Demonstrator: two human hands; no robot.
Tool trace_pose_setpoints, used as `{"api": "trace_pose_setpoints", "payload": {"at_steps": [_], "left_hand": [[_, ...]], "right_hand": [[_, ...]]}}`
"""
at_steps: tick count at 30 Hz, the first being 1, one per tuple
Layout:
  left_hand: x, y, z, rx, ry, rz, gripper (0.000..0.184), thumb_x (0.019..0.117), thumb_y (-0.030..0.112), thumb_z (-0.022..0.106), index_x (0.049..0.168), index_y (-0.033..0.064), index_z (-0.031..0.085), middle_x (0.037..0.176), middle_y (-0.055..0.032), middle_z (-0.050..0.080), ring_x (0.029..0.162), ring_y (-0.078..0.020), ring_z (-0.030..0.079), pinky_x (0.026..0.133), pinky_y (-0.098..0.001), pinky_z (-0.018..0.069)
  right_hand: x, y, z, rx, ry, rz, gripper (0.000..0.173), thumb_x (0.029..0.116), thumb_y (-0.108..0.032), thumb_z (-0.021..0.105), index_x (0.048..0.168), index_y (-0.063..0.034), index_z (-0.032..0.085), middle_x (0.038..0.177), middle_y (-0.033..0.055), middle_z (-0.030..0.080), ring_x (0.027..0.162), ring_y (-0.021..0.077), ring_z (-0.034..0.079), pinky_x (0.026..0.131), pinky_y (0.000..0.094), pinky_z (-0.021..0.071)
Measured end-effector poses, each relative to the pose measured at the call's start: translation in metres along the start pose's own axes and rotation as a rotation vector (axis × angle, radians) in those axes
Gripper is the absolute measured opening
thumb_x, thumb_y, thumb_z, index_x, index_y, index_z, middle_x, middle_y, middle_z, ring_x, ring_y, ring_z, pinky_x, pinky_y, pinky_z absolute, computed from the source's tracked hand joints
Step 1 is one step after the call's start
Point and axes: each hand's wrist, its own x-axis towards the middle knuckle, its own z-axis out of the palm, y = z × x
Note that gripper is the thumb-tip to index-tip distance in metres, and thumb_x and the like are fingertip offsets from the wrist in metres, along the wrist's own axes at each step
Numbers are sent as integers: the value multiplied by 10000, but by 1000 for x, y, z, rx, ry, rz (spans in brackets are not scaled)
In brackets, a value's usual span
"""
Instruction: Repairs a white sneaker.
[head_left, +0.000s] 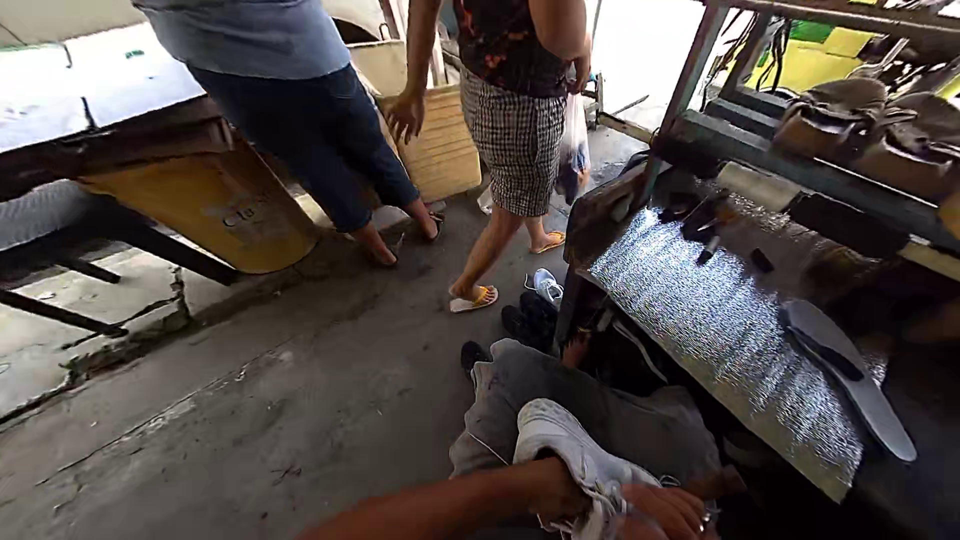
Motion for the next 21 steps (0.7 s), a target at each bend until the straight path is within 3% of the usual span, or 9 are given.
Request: {"api": "trace_pose_setpoints", "payload": {"at_steps": [2,4,6,9,13,17,21], "left_hand": [[-9,8,-2,-137,-13,-99,52,938,53,653,940,1,657,782,-15,610,683,-82,551,669,-304,501],[-11,8,-1,-251,1,-96,58,927,22,642,876,49,637,725,42,600,640,-39,553,638,-252,495],[-8,6,0,-380,27,-79,167,914,-13,628,817,119,599,668,99,597,601,1,565,609,-205,494],[-3,-2,2,-428,30,-71,147,905,-42,644,867,97,614,714,84,612,650,-8,585,660,-217,513],[2,4,1,-278,1,-68,87,900,-26,666,915,47,622,775,36,593,694,-37,556,693,-256,495],[7,5,-3,-89,-51,-63,87,921,16,665,999,-21,649,864,-45,609,765,-96,552,760,-317,487],[7,8,-4,-2,-53,14,117,927,42,669,1020,-29,661,894,-81,622,791,-128,566,792,-344,490]], "right_hand": [[22,16,-30,-191,-161,11,232,1028,-226,549,1174,-227,729,1317,45,689,1270,232,602,1082,482,424],[42,40,-48,-381,-369,-103,207,1002,-226,550,991,-190,753,1087,34,746,1079,235,697,985,508,505],[57,56,-56,-406,-542,-237,215,972,-262,534,866,-185,704,775,5,706,748,204,717,754,461,570],[73,57,-65,-228,-813,-208,120,951,-198,595,937,-122,686,791,76,677,612,274,679,481,467,535],[61,47,-57,-240,-848,-78,102,904,-80,630,994,-88,678,878,129,684,664,338,698,482,501,543],[48,21,-48,-280,-836,232,143,958,-108,588,1056,-53,676,970,167,701,784,375,724,577,535,569],[36,7,-38,-307,-756,380,171,969,-133,584,1081,-54,685,1019,165,704,828,372,727,602,524,575]]}}
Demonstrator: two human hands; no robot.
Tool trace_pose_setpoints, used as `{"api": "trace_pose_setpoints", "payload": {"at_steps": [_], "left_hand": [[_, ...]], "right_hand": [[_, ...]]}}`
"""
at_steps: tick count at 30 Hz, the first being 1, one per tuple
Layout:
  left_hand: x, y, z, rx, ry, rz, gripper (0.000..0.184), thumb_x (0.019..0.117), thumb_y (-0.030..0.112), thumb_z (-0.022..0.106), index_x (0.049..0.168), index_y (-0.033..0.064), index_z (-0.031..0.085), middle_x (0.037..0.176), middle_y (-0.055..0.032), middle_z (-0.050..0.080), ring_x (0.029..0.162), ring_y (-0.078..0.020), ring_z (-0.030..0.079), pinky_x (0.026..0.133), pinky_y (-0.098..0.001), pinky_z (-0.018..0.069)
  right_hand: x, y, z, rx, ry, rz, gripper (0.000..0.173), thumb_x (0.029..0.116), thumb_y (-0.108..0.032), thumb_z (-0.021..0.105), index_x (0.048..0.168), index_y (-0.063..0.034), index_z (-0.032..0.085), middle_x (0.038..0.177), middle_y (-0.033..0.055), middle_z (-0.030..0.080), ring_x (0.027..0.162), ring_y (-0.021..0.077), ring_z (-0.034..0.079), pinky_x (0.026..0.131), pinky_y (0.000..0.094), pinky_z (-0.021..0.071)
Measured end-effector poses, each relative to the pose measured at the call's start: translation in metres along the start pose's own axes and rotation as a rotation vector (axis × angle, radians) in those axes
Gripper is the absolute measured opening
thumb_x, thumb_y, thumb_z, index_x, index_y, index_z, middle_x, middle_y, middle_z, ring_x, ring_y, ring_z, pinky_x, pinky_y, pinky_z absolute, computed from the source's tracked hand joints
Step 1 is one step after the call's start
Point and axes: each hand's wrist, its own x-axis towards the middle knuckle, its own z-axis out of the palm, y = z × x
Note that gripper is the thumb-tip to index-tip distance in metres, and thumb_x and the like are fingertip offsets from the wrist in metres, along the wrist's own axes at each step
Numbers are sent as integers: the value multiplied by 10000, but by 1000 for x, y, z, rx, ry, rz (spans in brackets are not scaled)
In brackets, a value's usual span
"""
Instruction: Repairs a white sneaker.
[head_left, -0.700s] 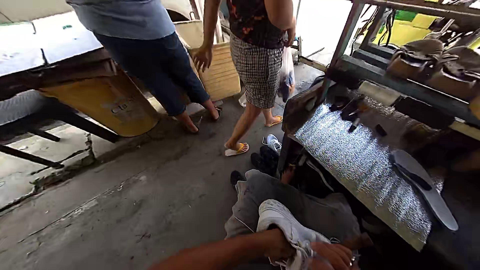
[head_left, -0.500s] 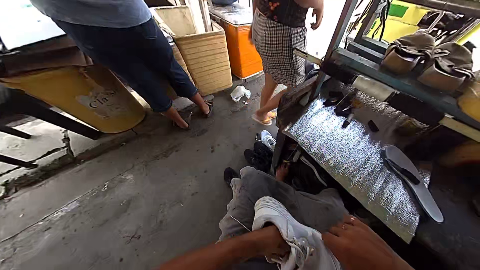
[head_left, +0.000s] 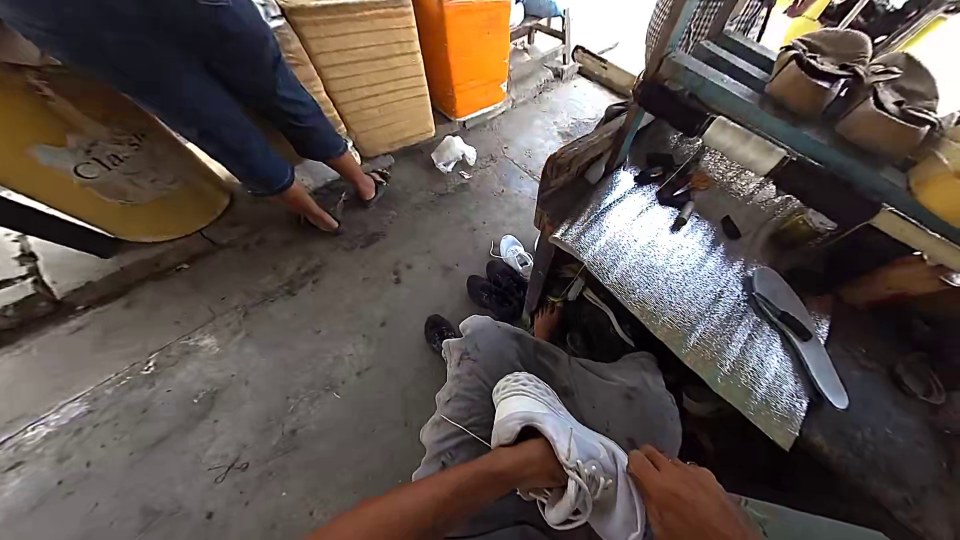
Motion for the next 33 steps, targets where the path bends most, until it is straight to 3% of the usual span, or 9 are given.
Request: {"api": "trace_pose_setpoints", "payload": {"at_steps": [6,9,11,16,18,21,23,27,33], "left_hand": [[0,-7,1,203,25,-23,285,926,122,708,1136,-66,671,1093,-235,675,1025,-331,642,950,-533,480],[-12,-25,7,120,191,185,217,884,89,722,1061,-32,694,996,-160,693,944,-232,655,890,-447,517],[-12,-43,14,102,331,364,235,883,111,725,1082,-14,709,1015,-129,726,979,-179,690,921,-401,547],[-10,-53,17,366,315,491,286,887,107,719,1128,-46,696,1118,-226,714,1117,-339,675,996,-534,505],[-7,-53,15,393,302,511,267,883,87,718,1117,-41,702,1111,-228,715,1106,-351,680,980,-549,514],[-10,-53,14,353,241,440,255,869,70,728,1096,-43,707,1084,-231,715,1066,-360,685,951,-580,518],[-13,-46,11,316,208,429,267,869,62,723,1112,-47,702,1093,-222,714,1075,-332,682,963,-554,515],[-13,-35,6,247,158,421,299,853,35,738,1139,-40,695,1099,-185,713,1072,-255,676,972,-471,518],[-10,-34,6,226,177,401,288,867,90,743,1132,-15,706,1091,-148,720,1067,-199,677,974,-423,522]], "right_hand": [[-5,1,14,208,117,123,232,1009,-166,518,1070,-47,709,1033,148,712,829,328,733,656,508,595],[-8,6,14,180,115,96,236,1024,-195,513,1068,-55,698,1005,137,704,851,319,728,677,497,597],[-5,8,10,97,92,50,218,1022,-196,517,1046,-56,682,990,135,702,875,327,724,703,504,594],[5,-2,-11,-20,-161,-25,192,938,-20,594,1126,-16,635,1104,193,694,1048,387,690,876,568,537],[15,4,-28,53,-350,-61,220,989,-69,583,1191,14,610,1154,239,663,1093,425,660,907,607,521],[29,15,-45,116,-498,-113,352,1029,-334,620,1142,0,631,1023,217,677,973,412,681,831,621,535],[38,19,-53,119,-529,-130,366,1015,-369,639,1050,-5,647,895,195,671,874,397,678,762,626,522],[47,37,-54,168,-549,-214,273,1030,-320,627,999,-56,690,811,73,662,785,227,659,724,474,534],[44,29,-50,48,-471,-43,441,982,-503,639,877,-76,677,706,77,618,713,269,638,648,508,490]]}}
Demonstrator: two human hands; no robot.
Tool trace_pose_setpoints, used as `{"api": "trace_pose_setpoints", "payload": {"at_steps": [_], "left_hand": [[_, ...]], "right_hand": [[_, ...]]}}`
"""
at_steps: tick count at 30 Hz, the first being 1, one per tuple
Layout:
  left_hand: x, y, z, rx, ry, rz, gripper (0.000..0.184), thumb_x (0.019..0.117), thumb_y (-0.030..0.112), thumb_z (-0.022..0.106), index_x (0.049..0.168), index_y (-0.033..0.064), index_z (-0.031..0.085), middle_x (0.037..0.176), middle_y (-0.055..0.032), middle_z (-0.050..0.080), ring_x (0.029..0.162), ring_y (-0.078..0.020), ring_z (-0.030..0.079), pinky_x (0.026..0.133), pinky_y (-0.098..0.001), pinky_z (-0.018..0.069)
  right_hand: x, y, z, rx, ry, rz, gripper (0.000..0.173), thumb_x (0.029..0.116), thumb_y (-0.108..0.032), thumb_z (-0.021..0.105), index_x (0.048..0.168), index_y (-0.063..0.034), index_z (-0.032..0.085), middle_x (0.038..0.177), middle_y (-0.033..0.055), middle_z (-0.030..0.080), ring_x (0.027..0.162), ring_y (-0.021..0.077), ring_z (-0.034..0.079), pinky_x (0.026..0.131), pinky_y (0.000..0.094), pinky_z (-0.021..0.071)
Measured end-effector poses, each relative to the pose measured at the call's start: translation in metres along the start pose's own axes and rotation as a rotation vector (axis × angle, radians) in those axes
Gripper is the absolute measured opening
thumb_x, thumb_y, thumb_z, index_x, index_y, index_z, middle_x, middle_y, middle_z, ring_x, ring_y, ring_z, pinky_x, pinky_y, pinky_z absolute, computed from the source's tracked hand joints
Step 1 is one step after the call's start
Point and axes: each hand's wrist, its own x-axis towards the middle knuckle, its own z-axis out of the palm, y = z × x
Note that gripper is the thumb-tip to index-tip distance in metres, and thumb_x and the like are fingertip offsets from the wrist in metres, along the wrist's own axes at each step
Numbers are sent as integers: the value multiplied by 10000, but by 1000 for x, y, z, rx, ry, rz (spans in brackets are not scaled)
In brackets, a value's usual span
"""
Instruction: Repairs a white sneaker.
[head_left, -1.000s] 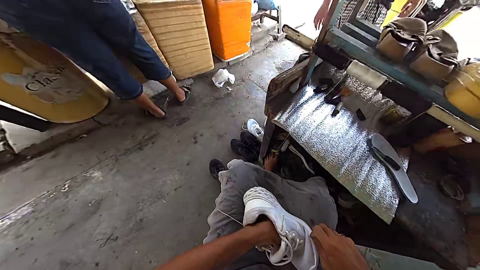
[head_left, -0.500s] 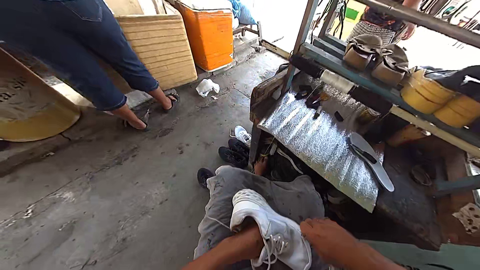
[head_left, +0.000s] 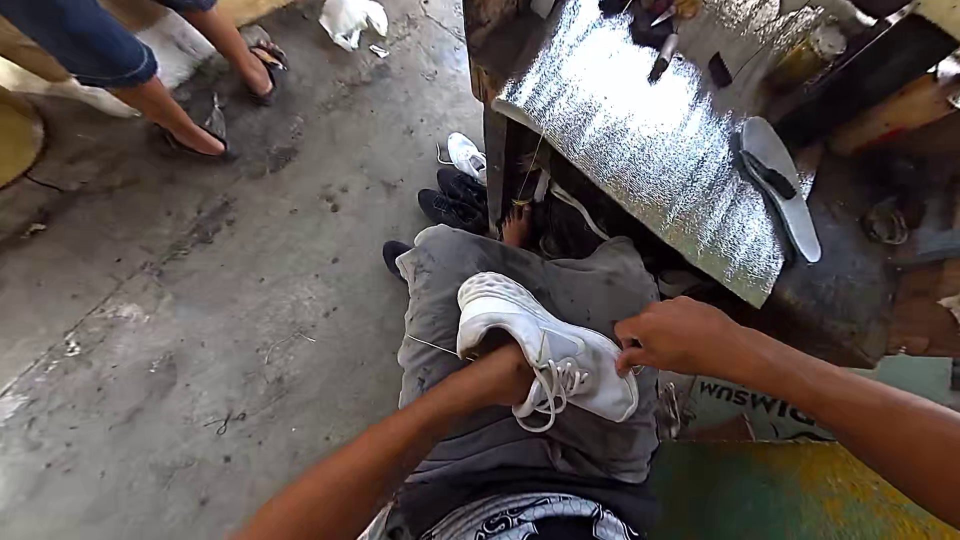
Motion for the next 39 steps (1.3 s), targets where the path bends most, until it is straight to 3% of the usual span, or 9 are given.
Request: {"api": "trace_pose_setpoints", "payload": {"at_steps": [4,9,15,18,20,24,30,35,39], "left_hand": [[-3,0,10,49,187,53,319,875,145,740,1133,-38,692,1107,-183,721,1109,-246,680,1006,-449,512],[13,4,3,-129,245,64,92,923,129,687,940,55,737,898,-15,734,888,-36,682,843,-296,562],[15,-3,2,-143,183,44,194,896,122,721,1061,21,706,988,-22,731,959,-13,670,911,-252,547],[18,-1,6,-24,208,-3,287,889,144,722,1123,-17,679,1064,-105,726,1049,-121,679,978,-341,532],[16,-2,10,37,227,-8,285,885,145,713,1107,-30,677,1060,-140,727,1057,-181,690,977,-388,534],[15,-2,9,81,239,-25,252,886,152,703,1076,-13,685,1035,-129,726,1034,-180,691,959,-381,537],[16,1,11,119,258,3,256,885,141,697,1082,-22,687,1052,-150,725,1058,-201,689,976,-384,524],[7,0,16,139,307,62,269,854,142,731,1068,-19,703,1030,-166,731,1020,-260,708,936,-469,553],[7,2,12,144,335,104,282,858,96,725,1076,-79,690,1027,-213,731,1023,-310,710,946,-501,544]], "right_hand": [[-19,9,8,33,115,74,547,947,-604,625,798,-78,649,626,60,564,629,248,601,589,474,456],[-39,29,36,79,356,134,653,889,-714,601,730,-81,625,560,60,518,547,260,577,510,488,441],[-70,58,64,100,487,279,840,812,-866,499,693,-40,595,537,118,515,521,339,584,474,547,441],[-67,43,80,372,311,71,789,789,-832,577,731,-46,624,567,88,535,536,276,574,499,531,464],[-61,37,96,519,310,-57,721,789,-815,608,751,-96,615,582,0,516,530,132,514,495,369,423],[-48,30,114,720,670,-212,249,1004,-326,655,990,-92,739,919,6,660,799,1,593,688,160,509],[-24,9,115,622,948,0,216,999,-300,657,1082,-144,781,1022,29,655,822,11,603,699,162,525],[-17,-7,109,509,946,36,168,974,-228,645,969,-102,756,1099,102,666,821,139,673,660,323,598],[-27,-6,108,479,1050,91,167,990,-209,596,914,-88,685,1122,97,633,800,112,663,605,280,580]]}}
